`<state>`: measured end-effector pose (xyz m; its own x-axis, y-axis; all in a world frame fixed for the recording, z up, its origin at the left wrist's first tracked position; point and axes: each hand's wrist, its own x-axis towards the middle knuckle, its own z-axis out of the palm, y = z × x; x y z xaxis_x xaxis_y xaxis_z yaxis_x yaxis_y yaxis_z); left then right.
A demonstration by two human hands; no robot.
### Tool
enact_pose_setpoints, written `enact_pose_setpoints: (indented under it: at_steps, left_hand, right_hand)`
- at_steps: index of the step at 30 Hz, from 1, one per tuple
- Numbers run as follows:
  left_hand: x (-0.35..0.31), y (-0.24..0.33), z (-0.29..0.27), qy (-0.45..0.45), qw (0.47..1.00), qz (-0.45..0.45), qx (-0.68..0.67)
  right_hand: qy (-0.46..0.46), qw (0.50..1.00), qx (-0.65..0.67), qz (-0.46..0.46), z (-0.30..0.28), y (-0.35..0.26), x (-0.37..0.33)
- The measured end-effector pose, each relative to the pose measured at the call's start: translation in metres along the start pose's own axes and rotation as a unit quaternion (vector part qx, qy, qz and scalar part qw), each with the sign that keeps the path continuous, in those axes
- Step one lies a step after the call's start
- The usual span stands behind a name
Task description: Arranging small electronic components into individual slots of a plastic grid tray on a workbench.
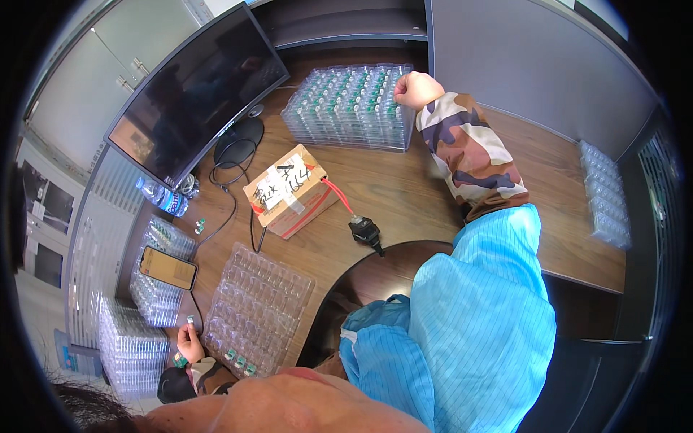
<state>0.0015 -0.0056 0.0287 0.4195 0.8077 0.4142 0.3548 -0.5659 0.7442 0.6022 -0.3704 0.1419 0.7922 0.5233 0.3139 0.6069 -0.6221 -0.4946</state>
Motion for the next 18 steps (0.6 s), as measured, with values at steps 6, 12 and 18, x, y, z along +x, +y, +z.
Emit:
enact_pose_setpoints:
  at_steps: [6, 12, 18]
  left_hand:
    - [0.003, 0.008, -0.002, -0.012, 0.995, -0.012, 0.100]
    - [0.002, 0.004, -0.005, -0.015, 0.997, 0.009, 0.081]
    - [0.000, 0.003, -0.003, 0.031, 0.996, -0.011, 0.083]
  right_hand:
    - [0.039, 0.998, -0.017, -0.038, 0.006, 0.010, 0.006]
    - [0.001, 0.991, -0.104, -0.079, 0.010, 0.011, 0.013]
    - [0.034, 0.962, 0.151, -0.226, 0.020, -0.105, -0.034]
